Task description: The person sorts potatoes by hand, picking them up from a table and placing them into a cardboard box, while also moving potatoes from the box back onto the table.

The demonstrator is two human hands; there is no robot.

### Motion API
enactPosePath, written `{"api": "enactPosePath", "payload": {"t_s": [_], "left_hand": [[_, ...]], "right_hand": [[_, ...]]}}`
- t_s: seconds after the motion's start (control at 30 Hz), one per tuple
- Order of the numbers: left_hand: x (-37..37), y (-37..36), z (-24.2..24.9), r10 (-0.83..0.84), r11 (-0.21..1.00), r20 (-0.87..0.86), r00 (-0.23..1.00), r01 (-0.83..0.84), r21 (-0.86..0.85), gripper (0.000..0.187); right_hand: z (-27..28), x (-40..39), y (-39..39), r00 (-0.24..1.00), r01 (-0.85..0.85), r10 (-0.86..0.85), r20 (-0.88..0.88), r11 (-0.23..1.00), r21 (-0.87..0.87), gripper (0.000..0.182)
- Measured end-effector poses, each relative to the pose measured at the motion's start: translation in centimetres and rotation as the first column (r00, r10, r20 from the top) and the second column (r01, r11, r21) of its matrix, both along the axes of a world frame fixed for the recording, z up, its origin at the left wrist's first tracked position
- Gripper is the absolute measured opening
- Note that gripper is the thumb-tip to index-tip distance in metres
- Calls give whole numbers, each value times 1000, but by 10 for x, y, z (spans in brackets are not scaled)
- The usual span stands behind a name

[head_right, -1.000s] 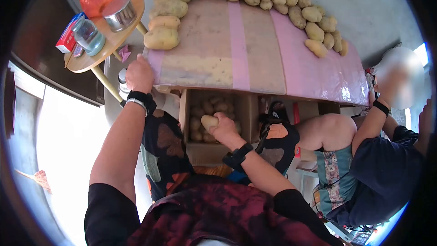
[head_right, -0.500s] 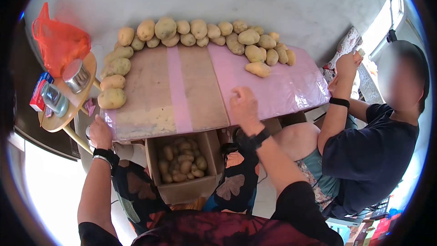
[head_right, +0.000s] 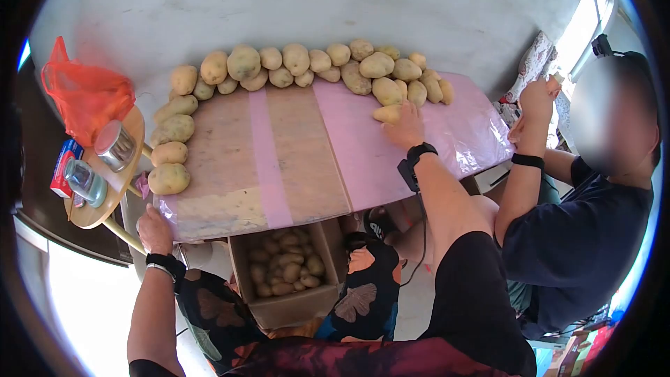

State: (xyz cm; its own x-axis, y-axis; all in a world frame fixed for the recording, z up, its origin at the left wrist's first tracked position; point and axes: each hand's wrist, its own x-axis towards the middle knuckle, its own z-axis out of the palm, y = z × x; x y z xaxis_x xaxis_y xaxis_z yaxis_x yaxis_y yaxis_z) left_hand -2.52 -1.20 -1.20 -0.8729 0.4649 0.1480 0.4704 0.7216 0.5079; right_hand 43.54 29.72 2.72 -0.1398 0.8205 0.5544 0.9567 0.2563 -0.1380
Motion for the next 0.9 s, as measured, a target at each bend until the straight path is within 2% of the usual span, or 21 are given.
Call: {"api": "enactPosePath", "payload": {"t_s": [0.07,0.1,0.17,0.2,0.27,0.3,0.33,0.37,0.4,0.43,0.47,0.5,0.57,0.6,0.63,0.7,0.73,0.8,0.87,0.9], "left_hand": [[-2,1,-3,4,1000,8,1000,-4,-8,53],[-2,1,-3,7,1000,18,1000,-7,-12,53],[0,0,0,6,1000,15,1000,-6,-6,53],[1,0,1,-2,1000,13,1000,2,3,53],[1,0,0,-5,1000,1,1000,5,0,52],[1,0,0,-7,1000,-10,1000,7,0,52],[-1,1,-3,-5,1000,-12,1000,5,-5,52],[-5,2,-10,-47,998,-132,990,42,-40,48],[-10,1,-21,-88,994,-246,965,68,-88,45],[-19,1,-44,-143,984,-555,819,60,-166,35],[-18,-1,-40,-183,980,-551,814,105,-170,29],[-22,-1,-44,-224,970,-584,781,118,-214,31],[-6,1,-16,-168,965,-403,900,67,-252,39],[-3,2,-8,-130,977,-288,949,73,-200,45],[1,3,2,-67,988,-136,988,47,-149,51],[-3,5,-2,5,999,-3,1000,-5,-43,55],[-3,4,-1,8,999,-2,1000,-8,-44,55],[0,3,1,12,1000,76,997,-13,21,56],[2,2,7,16,1000,99,995,-18,17,56],[4,1,10,18,1000,116,993,-20,12,56]], "right_hand": [[2,2,-1,996,69,-79,-36,976,-206,60],[15,1,-5,996,67,-76,-37,975,-211,60],[45,-1,-12,969,104,-188,-163,900,-423,58],[42,0,-11,969,103,-188,-162,899,-427,58],[30,6,-6,985,100,-139,-103,943,-317,59],[16,15,6,985,99,-139,-104,943,-318,59],[-3,25,20,996,-53,16,-83,880,-471,62],[-16,28,26,981,-192,175,-89,764,-615,65],[-15,17,14,978,-203,187,-92,750,-630,65],[-5,-3,-9,995,-79,96,3,829,-553,67],[1,-21,-32,996,40,3,90,882,-470,70],[0,-22,-41,994,-53,89,58,887,-459,68],[7,-27,-62,972,-215,234,-13,869,-445,63],[16,-33,-76,957,-279,287,-49,856,-436,59],[20,-39,-89,954,-288,295,-56,844,-453,59],[31,-52,-112,962,-249,273,-30,823,-510,50],[35,-58,-124,961,-251,275,-30,822,-511,50],[39,-69,-158,902,-413,406,-146,715,-564,47],[45,-88,-205,880,-472,396,-262,659,-587,47],[41,-91,-223,818,-570,497,-291,627,-532,49]]}}
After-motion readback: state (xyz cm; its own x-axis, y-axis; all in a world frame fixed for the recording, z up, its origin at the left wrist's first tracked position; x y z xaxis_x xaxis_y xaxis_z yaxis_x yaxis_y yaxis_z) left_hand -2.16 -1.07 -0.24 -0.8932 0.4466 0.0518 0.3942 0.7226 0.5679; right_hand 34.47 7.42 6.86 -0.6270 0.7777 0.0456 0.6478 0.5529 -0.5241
